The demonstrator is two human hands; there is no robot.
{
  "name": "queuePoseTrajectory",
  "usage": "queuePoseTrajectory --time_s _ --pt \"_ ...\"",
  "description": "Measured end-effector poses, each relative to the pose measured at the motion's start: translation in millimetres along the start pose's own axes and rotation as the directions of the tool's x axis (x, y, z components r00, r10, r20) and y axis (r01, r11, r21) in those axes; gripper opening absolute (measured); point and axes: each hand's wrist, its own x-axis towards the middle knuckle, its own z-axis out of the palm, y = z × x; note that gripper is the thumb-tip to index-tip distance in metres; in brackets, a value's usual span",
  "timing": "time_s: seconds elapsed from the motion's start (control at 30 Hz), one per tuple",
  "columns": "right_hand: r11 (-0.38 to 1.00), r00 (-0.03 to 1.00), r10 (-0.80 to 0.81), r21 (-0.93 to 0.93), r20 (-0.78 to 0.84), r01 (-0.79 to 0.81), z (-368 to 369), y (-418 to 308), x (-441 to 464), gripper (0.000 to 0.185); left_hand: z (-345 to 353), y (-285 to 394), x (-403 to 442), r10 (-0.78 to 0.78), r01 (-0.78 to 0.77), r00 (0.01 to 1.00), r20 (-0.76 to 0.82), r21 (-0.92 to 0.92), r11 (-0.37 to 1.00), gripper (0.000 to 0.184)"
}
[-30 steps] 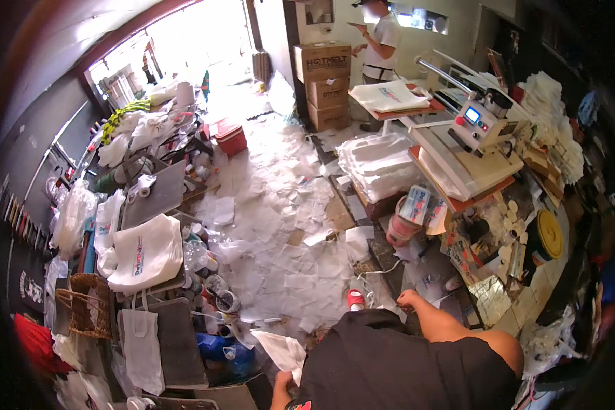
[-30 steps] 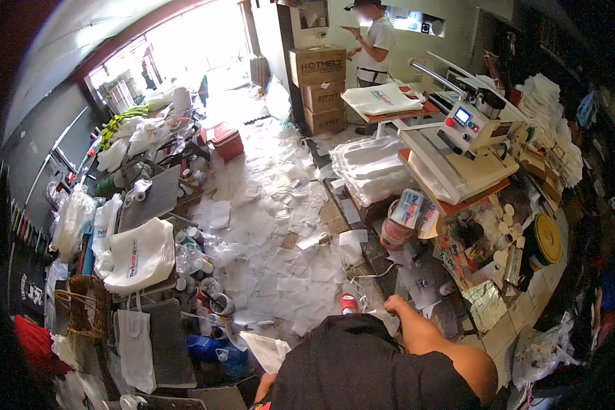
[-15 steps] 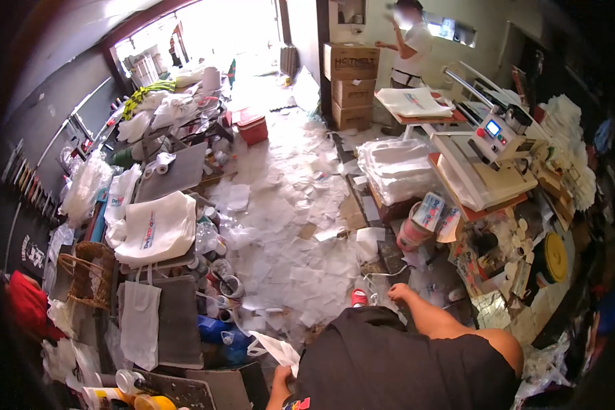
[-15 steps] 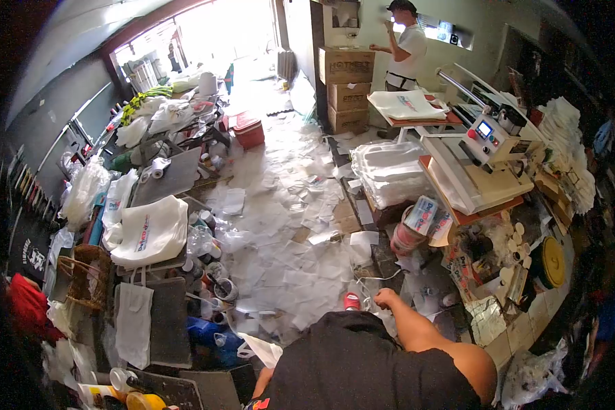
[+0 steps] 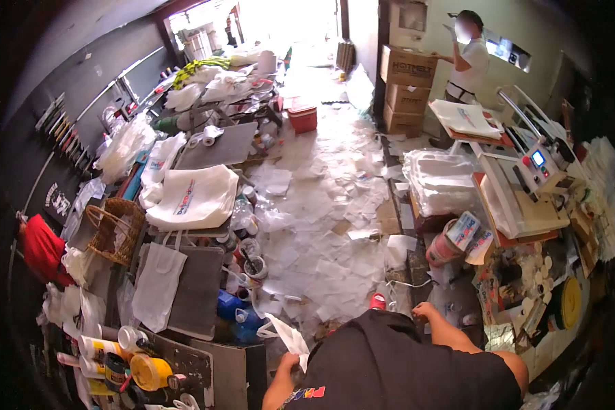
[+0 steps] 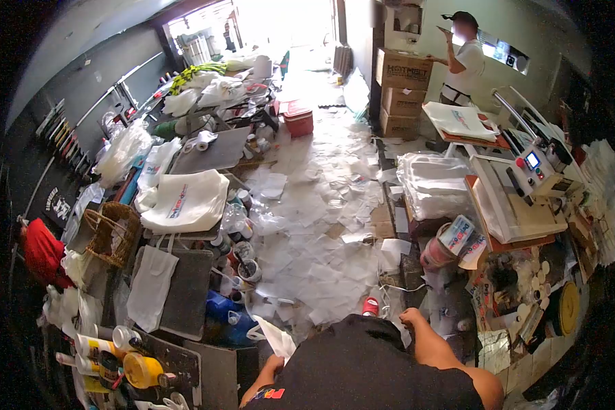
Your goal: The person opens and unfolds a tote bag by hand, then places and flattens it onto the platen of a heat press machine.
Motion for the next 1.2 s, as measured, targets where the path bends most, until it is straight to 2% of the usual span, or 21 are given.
queuePoseTrajectory --time_s 0.07,0.13,0.17,0.23,0.27,0.37,0.43,0.47,0.53,0.67,0.73,0.77,0.8,0.87,0.93,1.0,1.07,1.13,1.2 --pt "0.999 0.999 0.015 -0.04 0.036 -0.014 -3.6 -4.4 -13.6 0.015 -9.9 10.3 -9.2 -0.007 0.007 1.0 -0.021 -0.004 1.0 0.048" --pt "0.997 0.997 0.028 -0.079 0.068 -0.023 -4.6 -6.4 -9.8 0.016 -33.7 30.0 -33.3 -0.072 0.091 0.982 0.176 -0.102 0.991 0.049" --pt "0.993 0.999 0.012 -0.115 0.048 -0.006 -4.0 -3.5 -6.0 0.017 -30.2 26.6 -29.5 -0.075 0.094 0.982 0.174 -0.106 0.99 0.049" --pt "0.988 1.0 -0.003 -0.151 0.029 0.008 -3.3 -5.7 -8.4 0.018 -25.7 23.7 -25.4 -0.028 0.029 1.0 0.004 -0.106 0.994 0.042" --pt "0.989 1.0 -0.005 -0.146 0.0 0.004 -2.1 -11.0 -14.5 0.018 -28.6 26.2 -28.4 -0.028 0.029 1.0 0.005 -0.105 0.994 0.042" --pt "0.996 0.999 -0.01 -0.094 -0.04 0.006 2.2 -15.3 -22.8 0.015 -31.9 26.7 -27.0 -0.02 0.023 0.998 0.061 -0.048 0.999 0.042" --pt "0.999 0.999 -0.016 -0.051 -0.052 0.013 2.8 -16.2 -21.4 0.014 -31.8 25.3 -21.4 0.106 -0.124 0.986 0.131 0.14 0.982 0.045" --pt "0.999 1.0 0.0 -0.043 -0.016 -0.001 2.5 -10.1 -12.1 0.013 -30.1 26.9 -22.2 0.107 -0.126 0.985 0.133 0.143 0.982 0.045" --pt "0.999 1.0 0.017 -0.037 0.022 -0.016 1.6 -2.6 -1.4 0.015 -26.7 29.4 -26.9 -0.053 0.054 0.998 0.031 -0.036 0.998 0.048" --pt "0.999 0.998 0.046 -0.003 0.044 -0.046 0.8 5.2 12.0 0.015 -34.3 38.1 -43.0 -0.036 0.037 0.999 0.023 -0.042 0.998 0.049" --pt "0.999 0.997 0.049 0.014 0.064 -0.05 0.4 1.7 6.0 0.015 -45.6 51.2 -62.6 -0.065 0.069 0.997 0.036 -0.128 0.989 0.046" --pt "0.999 0.999 0.036 -0.023 0.024 -0.036 0.1 -3.5 -3.2 0.015 -39.5 44.6 -54.4 -0.065 0.07 0.997 0.037 -0.128 0.989 0.046" --pt "0.998 1.0 0.022 -0.06 -0.015 -0.023 -0.4 -8.3 -11.9 0.014 -35.2 38.7 -46.5 -0.035 0.037 0.999 0.018 -0.112 0.993 0.044" --pt "0.999 0.999 0.048 -0.025 0.015 -0.048 -1.6 -10.7 -10.1 0.014 -34.2 39.7 -47.4 -0.005 0.005 1.0 0.0 -0.095 0.995 0.042" --pt "0.997 0.996 0.075 0.011 0.044 -0.075 -1.9 -8.6 -9.8 0.014 -49.4 56.5 -69.5 -0.071 0.075 0.997 0.035 -0.134 0.988 0.042" --pt "0.998 1.0 0.005 -0.055 -0.014 -0.006 -1.0 -8.2 -12.7 0.019 -64.1 73.2 -88.3 -0.096 0.103 0.994 0.055 -0.125 0.987 0.042" --pt "0.998 1.0 0.005 -0.059 -0.005 -0.005 -1.7 1.4 -5.2 0.019 -54.8 63.2 -72.4 -0.119 0.127 0.99 0.076 -0.112 0.986 0.043" --pt "0.997 1.0 -0.003 -0.078 0.019 0.004 -1.5 14.0 13.8 0.02 -27.0 27.7 -23.3 0.06 -0.064 0.994 0.093 0.047 0.997 0.054" --pt "0.995 0.999 -0.01 -0.097 0.043 0.014 -0.8 24.1 28.2 0.021 -13.7 13.2 0.6 0.012 -0.012 0.993 0.12 -0.001 1.0 0.053"
